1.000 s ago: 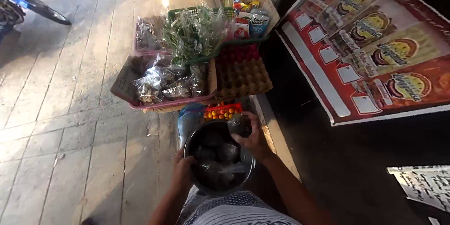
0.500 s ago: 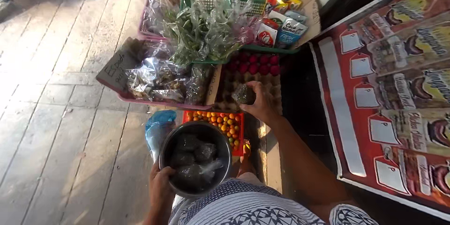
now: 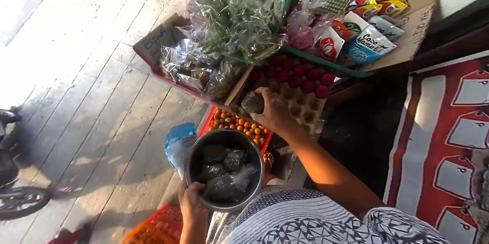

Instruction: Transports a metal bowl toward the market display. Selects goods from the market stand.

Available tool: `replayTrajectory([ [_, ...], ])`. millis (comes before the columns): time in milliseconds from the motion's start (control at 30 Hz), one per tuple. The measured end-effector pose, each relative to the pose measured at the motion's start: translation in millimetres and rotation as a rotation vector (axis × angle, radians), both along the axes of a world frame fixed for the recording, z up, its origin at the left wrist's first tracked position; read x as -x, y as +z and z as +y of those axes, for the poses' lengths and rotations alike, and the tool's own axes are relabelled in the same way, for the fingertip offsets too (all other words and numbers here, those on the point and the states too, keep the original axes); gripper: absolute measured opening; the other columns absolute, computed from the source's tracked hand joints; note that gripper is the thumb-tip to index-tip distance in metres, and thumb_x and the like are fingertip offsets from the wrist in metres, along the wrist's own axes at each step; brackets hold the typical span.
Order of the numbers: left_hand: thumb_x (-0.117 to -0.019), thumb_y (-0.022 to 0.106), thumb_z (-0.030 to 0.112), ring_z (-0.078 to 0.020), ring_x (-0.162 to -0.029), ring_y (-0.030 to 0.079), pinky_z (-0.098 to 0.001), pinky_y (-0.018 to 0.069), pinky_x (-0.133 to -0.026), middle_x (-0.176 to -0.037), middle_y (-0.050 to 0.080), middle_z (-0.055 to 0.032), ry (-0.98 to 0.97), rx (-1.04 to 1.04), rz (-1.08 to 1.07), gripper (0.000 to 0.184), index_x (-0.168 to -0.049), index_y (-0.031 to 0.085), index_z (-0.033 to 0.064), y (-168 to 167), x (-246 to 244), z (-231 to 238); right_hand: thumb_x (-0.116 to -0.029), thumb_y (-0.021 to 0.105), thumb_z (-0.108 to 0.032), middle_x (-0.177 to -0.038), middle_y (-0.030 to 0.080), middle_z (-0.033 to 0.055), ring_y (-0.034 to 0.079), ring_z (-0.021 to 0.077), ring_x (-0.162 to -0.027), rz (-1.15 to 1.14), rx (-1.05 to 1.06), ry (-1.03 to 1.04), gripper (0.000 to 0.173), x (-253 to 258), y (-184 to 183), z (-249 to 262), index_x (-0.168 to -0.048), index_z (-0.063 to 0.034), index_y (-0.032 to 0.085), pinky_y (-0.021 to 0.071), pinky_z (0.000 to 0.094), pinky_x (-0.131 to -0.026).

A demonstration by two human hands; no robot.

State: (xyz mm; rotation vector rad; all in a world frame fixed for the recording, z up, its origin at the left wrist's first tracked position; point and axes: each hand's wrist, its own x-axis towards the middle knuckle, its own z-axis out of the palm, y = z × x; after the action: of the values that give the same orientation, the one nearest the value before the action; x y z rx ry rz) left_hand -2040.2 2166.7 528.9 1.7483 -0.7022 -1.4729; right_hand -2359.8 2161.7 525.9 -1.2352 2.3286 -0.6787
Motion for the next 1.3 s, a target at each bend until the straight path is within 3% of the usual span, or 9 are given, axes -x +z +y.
replayTrajectory([
  [267,-0.065,0.052,-0.018,-0.0206,-0.084,0.071,-0.0375,0.0612,-0.065,-0.101,0.07,-0.0155,-0.056,-0.009,0.091,0.056,-0.118,0.06,-0.0026,1.4,6.7,7.7,-0.078,0.09,-0.036,-0.154,0.043,0.0238,0.045,0.0453,-0.139,0.107,0.021,0.014,0.093,-15.0,-14.4,-9.0,-0.154,-0.0111,0.042,0.0461,0.0617,-0.107],
  [367,-0.0646,0.053,-0.016,-0.0194,-0.083,0.072,-0.0362,0.0616,-0.066,-0.1,0.071,-0.014,-0.113,0.02,0.127,0.054,-0.117,0.061,-0.0027,1.0,6.5,1.6,-0.087,0.079,-0.024,-0.143,0.055,0.0233,0.051,0.038,-0.136,0.122,0.219,0.148,0.056,-60.1,15.4,9.6,-0.135,-0.0013,0.06,0.0458,0.0538,-0.112],
  [433,-0.0663,0.053,-0.016,-0.0193,-0.084,0.072,-0.0362,0.0618,-0.067,-0.101,0.071,-0.0141,-0.151,0.028,0.138,0.055,-0.12,0.06,-0.003,2.3,4.9,-2.7,-0.0923,0.07,-0.019,-0.133,0.065,0.0154,0.059,0.0304,-0.13,-0.027,0.09,0.453,0.035,-101.1,18.9,24.1,-0.125,-0.0054,0.068,0.0485,0.0493,-0.111],
  [567,-0.0654,0.053,-0.015,-0.0195,-0.086,0.071,-0.0373,0.0616,-0.07,-0.104,0.071,-0.0149,-0.198,0.054,0.177,0.059,-0.122,0.06,-0.0038,1.7,-0.9,-11.6,-0.0914,0.069,-0.028,-0.162,0.035,0.0214,0.04,0.0429,-0.144,-0.264,-0.405,0.754,0.06,-141.9,5.7,25.4,-0.148,-0.0131,0.055,0.0352,0.0641,-0.115],
  [733,-0.0641,0.054,-0.015,-0.0195,-0.088,0.072,-0.0372,0.0618,-0.071,-0.107,0.071,-0.0151,-0.203,0.057,0.197,0.063,-0.125,0.059,-0.0032,-2.7,-13.3,-20.8,-0.0952,0.06,-0.018,-0.126,0.066,0.0205,0.064,0.0361,-0.119,-0.342,-0.338,0.793,0.04,-157.0,3.9,39.2,-0.132,-0.0036,0.063,0.0497,0.0568,-0.102],
  [900,-0.0651,0.052,-0.015,-0.0192,-0.089,0.071,-0.0369,0.0619,-0.07,-0.108,0.07,-0.0154,-0.163,0.082,0.212,0.064,-0.128,0.058,-0.0036,-1.1,-14.5,-26.5,-0.0844,0.078,-0.034,-0.146,0.054,0.0172,0.051,0.0349,-0.136,-0.414,-0.324,0.808,0.079,-171.2,-3.6,44.5,-0.152,-0.0126,0.045,0.0419,0.0549,-0.113],
  [1067,-0.0651,0.052,-0.015,-0.0183,-0.085,0.072,-0.0349,0.0614,-0.067,-0.105,0.071,-0.0141,-0.128,0.105,0.184,0.061,-0.124,0.059,-0.0025,6.2,-15.1,-21.1,-0.0838,0.08,-0.035,-0.14,0.06,0.0171,0.058,0.035,-0.129,-0.391,-0.328,0.827,0.076,-184.1,-5.2,28.9,-0.15,-0.0113,0.05,0.0459,0.0575,-0.108],
  [1167,-0.0653,0.052,-0.015,-0.0186,-0.086,0.072,-0.0356,0.0617,-0.067,-0.106,0.07,-0.0139,-0.066,0.109,0.153,0.061,-0.124,0.058,-0.002,7.9,-16.2,-13.9,-0.0843,0.078,-0.022,-0.127,0.068,0.0211,0.064,0.0359,-0.12,-0.633,-0.225,0.75,0.058,-170.5,-19.8,23.0,-0.138,-0.006,0.061,0.0486,0.0591,-0.104],
  [1300,-0.0683,0.052,-0.015,-0.0167,-0.087,0.07,-0.0352,0.0609,-0.067,-0.106,0.068,-0.0118,0.048,0.129,0.075,0.059,-0.125,0.056,0.0,17.1,-7.8,-4.5,-0.0912,0.066,-0.009,-0.122,0.066,0.0206,0.064,0.0237,-0.109,-1.256,-0.13,0.53,0.041,-129.3,-12.3,22.9,-0.13,0.0044,0.062,0.0517,0.0435,-0.098],
])
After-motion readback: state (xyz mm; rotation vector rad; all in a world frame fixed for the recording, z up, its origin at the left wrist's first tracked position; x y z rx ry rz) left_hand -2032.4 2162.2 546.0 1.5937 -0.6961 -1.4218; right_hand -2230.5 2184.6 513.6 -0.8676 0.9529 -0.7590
